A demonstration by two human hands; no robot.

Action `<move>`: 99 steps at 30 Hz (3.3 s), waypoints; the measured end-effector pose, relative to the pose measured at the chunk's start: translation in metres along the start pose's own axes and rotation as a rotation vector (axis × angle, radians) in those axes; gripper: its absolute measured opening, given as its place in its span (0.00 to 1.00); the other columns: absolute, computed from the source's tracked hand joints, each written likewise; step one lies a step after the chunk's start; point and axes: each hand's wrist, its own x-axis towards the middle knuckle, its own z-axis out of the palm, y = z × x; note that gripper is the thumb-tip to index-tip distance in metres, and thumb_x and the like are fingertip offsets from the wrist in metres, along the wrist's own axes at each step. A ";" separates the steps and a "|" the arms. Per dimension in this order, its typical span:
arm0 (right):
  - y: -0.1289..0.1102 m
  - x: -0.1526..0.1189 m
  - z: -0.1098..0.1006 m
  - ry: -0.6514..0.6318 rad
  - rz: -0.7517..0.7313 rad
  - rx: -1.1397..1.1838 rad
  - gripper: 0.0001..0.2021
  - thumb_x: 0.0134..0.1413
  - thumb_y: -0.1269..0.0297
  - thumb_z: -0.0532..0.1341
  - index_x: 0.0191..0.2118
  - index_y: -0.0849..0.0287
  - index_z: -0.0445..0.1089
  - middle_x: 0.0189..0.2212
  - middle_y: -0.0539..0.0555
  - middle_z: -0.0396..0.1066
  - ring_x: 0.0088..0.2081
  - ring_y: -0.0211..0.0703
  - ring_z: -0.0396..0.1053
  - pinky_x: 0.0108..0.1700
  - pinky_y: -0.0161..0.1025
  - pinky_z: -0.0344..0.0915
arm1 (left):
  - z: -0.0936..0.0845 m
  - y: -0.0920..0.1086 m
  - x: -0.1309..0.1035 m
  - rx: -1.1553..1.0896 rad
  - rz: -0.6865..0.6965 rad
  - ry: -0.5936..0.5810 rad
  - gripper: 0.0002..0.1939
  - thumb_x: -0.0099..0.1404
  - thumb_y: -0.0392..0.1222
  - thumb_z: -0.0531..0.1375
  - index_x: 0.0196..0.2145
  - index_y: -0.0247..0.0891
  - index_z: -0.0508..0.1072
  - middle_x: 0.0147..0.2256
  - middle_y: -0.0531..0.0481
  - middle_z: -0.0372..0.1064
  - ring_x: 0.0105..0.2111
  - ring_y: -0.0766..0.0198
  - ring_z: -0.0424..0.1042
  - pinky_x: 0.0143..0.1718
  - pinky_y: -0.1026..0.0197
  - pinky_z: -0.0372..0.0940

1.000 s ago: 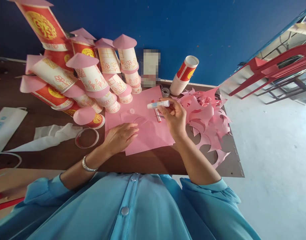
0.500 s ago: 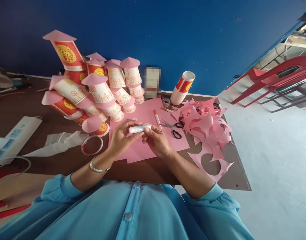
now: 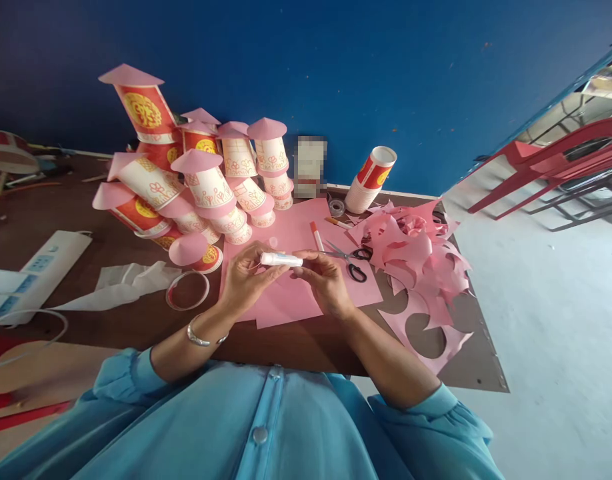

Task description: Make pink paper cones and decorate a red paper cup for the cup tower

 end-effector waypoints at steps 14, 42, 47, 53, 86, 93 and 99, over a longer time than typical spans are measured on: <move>-0.043 -0.025 0.033 0.006 -1.199 -1.426 0.18 0.64 0.68 0.67 0.57 0.50 0.70 0.39 0.54 0.75 0.40 0.45 0.73 0.43 0.43 0.67 | -0.014 0.010 0.002 0.610 0.410 -0.014 0.05 0.62 0.32 0.61 0.30 0.39 0.69 0.25 0.54 0.64 0.25 0.65 0.64 0.27 0.62 0.58; -0.059 -0.021 0.035 -0.014 -0.791 -1.223 0.04 0.66 0.67 0.64 0.39 0.54 0.78 0.36 0.53 0.73 0.39 0.46 0.73 0.44 0.46 0.70 | -0.010 0.008 -0.003 0.908 0.549 -0.062 0.03 0.66 0.37 0.63 0.34 0.38 0.74 0.28 0.51 0.73 0.26 0.63 0.70 0.32 0.57 0.63; -0.073 -0.018 0.012 0.247 -0.868 -1.084 0.04 0.65 0.66 0.65 0.37 0.53 0.76 0.35 0.52 0.73 0.38 0.45 0.73 0.41 0.45 0.72 | -0.012 0.006 -0.004 0.803 0.474 -0.047 0.07 0.66 0.40 0.65 0.31 0.39 0.72 0.26 0.53 0.70 0.25 0.64 0.69 0.31 0.59 0.62; -0.063 -0.002 -0.038 0.229 -0.530 -1.186 0.20 0.64 0.57 0.65 0.60 0.50 0.72 0.53 0.61 0.71 0.41 0.47 0.75 0.45 0.51 0.75 | -0.014 0.014 -0.002 0.467 0.259 -0.036 0.13 0.63 0.43 0.70 0.27 0.40 0.70 0.25 0.56 0.68 0.25 0.68 0.66 0.31 0.62 0.64; -0.019 -0.033 -0.007 0.071 -0.899 -1.061 0.07 0.64 0.71 0.66 0.46 0.54 0.72 0.40 0.54 0.81 0.42 0.44 0.81 0.44 0.42 0.78 | 0.003 0.008 -0.011 -0.346 -0.401 -0.117 0.19 0.55 0.53 0.74 0.28 0.37 0.73 0.25 0.54 0.67 0.26 0.69 0.65 0.27 0.64 0.63; -0.028 -0.007 -0.069 0.390 -0.455 -0.843 0.14 0.54 0.57 0.72 0.41 0.57 0.73 0.37 0.55 0.80 0.36 0.44 0.79 0.39 0.43 0.77 | -0.023 -0.020 0.001 0.120 -0.165 -0.165 0.14 0.59 0.47 0.71 0.40 0.38 0.79 0.37 0.46 0.77 0.28 0.67 0.73 0.31 0.63 0.71; -0.024 -0.005 -0.073 0.284 -0.249 -0.690 0.18 0.49 0.50 0.74 0.38 0.57 0.73 0.33 0.53 0.78 0.34 0.43 0.76 0.38 0.42 0.75 | -0.019 -0.029 -0.003 0.308 0.008 -0.246 0.14 0.63 0.46 0.69 0.45 0.39 0.77 0.43 0.45 0.78 0.31 0.66 0.76 0.33 0.63 0.73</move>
